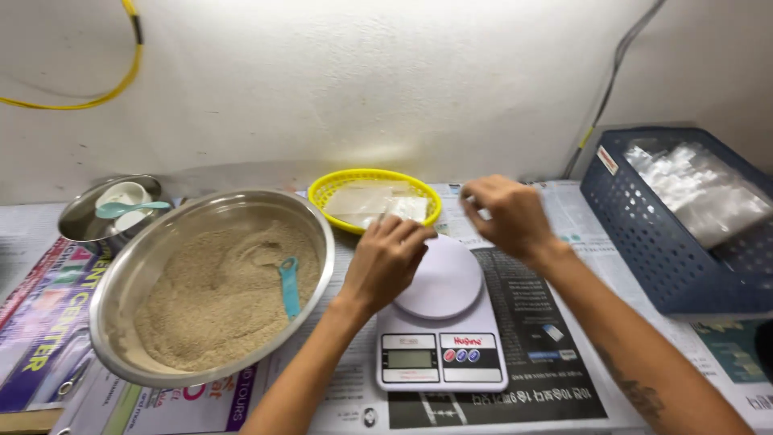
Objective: Filling small plastic bags with powder, weighing them on a scale, and placing them in a basket
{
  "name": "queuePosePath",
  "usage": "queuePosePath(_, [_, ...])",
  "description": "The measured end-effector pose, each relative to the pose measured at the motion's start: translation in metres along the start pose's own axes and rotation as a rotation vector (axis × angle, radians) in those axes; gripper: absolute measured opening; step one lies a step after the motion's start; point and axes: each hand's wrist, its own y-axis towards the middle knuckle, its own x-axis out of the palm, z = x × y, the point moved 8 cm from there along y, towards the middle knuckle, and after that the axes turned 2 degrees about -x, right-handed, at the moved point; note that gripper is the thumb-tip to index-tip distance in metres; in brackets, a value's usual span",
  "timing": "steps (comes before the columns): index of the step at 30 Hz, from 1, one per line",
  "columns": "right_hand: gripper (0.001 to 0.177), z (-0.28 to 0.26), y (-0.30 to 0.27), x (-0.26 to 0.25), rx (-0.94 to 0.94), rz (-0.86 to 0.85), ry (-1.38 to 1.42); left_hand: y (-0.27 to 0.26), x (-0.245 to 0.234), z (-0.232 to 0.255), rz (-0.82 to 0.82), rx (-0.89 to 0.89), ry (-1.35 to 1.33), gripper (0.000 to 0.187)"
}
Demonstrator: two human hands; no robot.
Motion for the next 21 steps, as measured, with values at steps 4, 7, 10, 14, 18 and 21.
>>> queuePosePath(4, [0.02, -0.041, 0.037, 0.055, -0.096, -0.093, 0.114, -0.014, -0.021, -0.001, 0.075, 0.069, -0.011, 0.016])
queuePosePath(7, [0.019, -0.063, 0.057, 0.082, -0.173, -0.064, 0.102, -0.025, -0.039, -0.003, 0.212, 0.082, -0.103, 0.009])
queuePosePath(10, [0.031, -0.072, 0.07, 0.101, -0.15, -0.089, 0.098, -0.027, -0.043, -0.011, 0.297, -0.016, -0.205, 0.01])
queuePosePath(14, [0.048, -0.073, 0.074, 0.13, -0.107, -0.287, 0.041, -0.029, -0.047, -0.012, 0.342, -0.064, -0.269, 0.01])
queuePosePath(18, [0.037, -0.067, 0.073, 0.136, -0.106, -0.301, 0.035, -0.028, -0.055, -0.013, 0.393, -0.069, -0.349, 0.008])
queuePosePath(21, [0.013, -0.064, 0.07, 0.132, -0.116, -0.251, 0.017, -0.029, -0.057, -0.014, 0.407, -0.074, -0.36, 0.008])
